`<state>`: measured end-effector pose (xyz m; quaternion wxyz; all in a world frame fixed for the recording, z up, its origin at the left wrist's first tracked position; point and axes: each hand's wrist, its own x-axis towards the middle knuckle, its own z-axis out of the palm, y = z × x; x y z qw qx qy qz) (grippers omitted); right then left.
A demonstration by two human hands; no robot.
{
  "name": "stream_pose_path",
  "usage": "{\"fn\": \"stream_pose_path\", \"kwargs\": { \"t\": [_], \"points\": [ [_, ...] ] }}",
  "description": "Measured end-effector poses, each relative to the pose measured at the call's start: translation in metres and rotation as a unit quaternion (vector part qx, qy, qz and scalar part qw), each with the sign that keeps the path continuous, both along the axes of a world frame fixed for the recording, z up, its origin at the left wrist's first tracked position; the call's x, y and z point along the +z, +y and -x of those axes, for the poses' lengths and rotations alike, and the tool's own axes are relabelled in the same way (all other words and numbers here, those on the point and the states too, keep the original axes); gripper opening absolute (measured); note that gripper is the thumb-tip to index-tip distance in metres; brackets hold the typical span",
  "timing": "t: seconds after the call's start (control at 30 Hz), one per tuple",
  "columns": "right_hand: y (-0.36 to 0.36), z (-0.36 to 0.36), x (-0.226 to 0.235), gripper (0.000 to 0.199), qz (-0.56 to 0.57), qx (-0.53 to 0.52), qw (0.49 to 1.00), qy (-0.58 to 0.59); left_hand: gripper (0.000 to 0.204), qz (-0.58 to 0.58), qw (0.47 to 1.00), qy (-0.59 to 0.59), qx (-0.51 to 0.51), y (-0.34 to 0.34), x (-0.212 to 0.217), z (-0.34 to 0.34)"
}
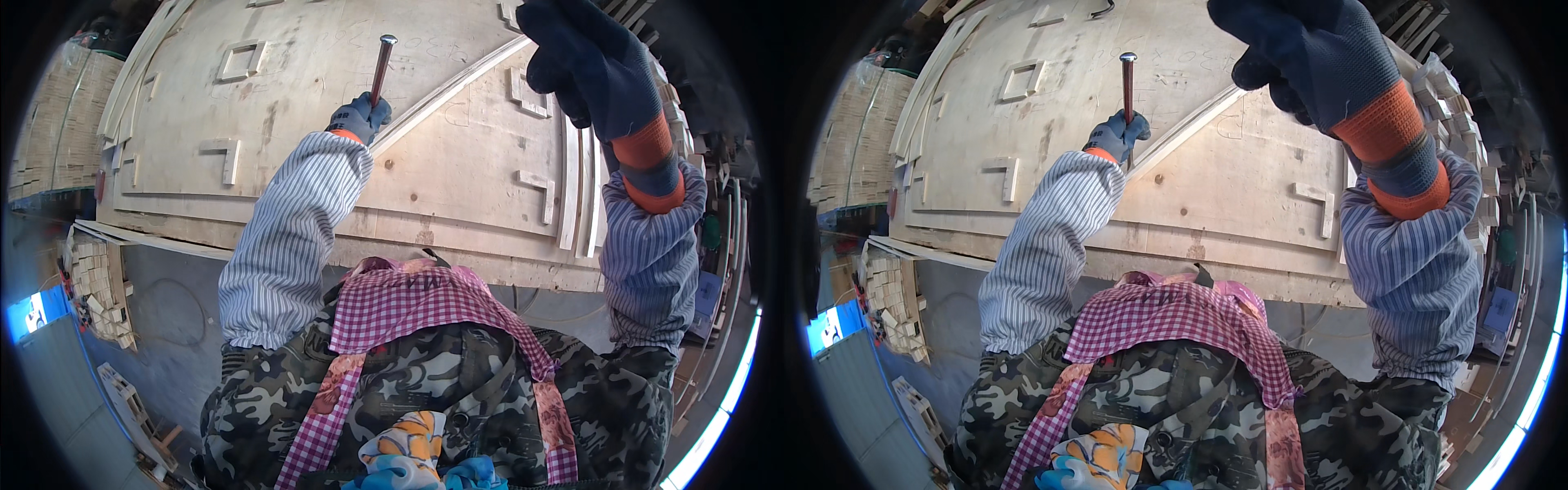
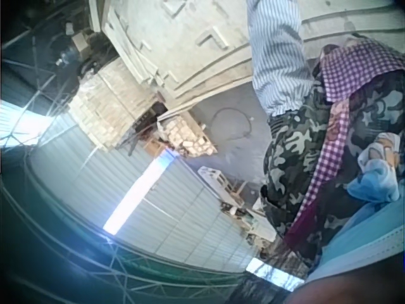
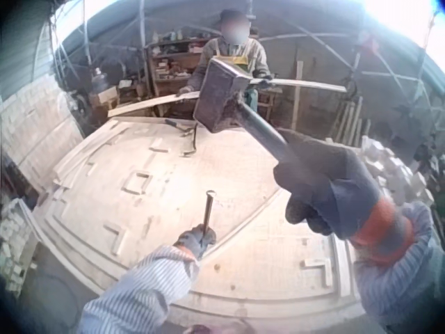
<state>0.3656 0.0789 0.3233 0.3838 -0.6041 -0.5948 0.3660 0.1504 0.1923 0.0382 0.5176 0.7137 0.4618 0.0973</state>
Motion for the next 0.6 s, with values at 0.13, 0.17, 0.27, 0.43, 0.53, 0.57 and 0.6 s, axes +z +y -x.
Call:
{"fn": "stream_pose_path", "kwargs": {
  "t": [0.13,0.17,0.27,0.43,0.53,0.57,0.6],
  "points": [
    [-0.008,0.018,-0.043,0.047,0.107,-0.052,0.992,0.046,0.018,0.004,0.999,-0.033,0.014,-0.001,-0.008,0.006],
    [-0.009,0.017,-0.048,0.049,0.230,-0.056,0.970,-0.045,0.017,-0.001,0.999,-0.044,0.009,-0.001,-0.010,0.006],
    [-0.011,0.008,-0.040,0.051,0.186,-0.074,0.980,-0.013,0.011,0.001,1.000,-0.014,0.001,0.000,-0.013,0.006],
    [-0.007,0.006,0.006,0.035,0.066,-0.108,0.991,0.031,0.007,0.055,0.994,-0.090,0.035,-0.001,-0.016,0.009],
    [-0.008,0.028,-0.016,0.041,0.027,-0.092,0.995,0.015,0.009,0.076,0.989,-0.116,0.043,-0.004,-0.012,0.011],
    [-0.007,0.034,-0.034,0.046,0.048,-0.093,0.994,0.001,0.011,0.095,0.988,-0.108,0.052,-0.005,-0.010,0.011],
    [-0.008,0.035,-0.047,0.045,0.168,-0.063,0.984,-0.012,0.014,0.059,0.994,-0.081,0.051,-0.006,-0.008,0.011]
  ]
}}
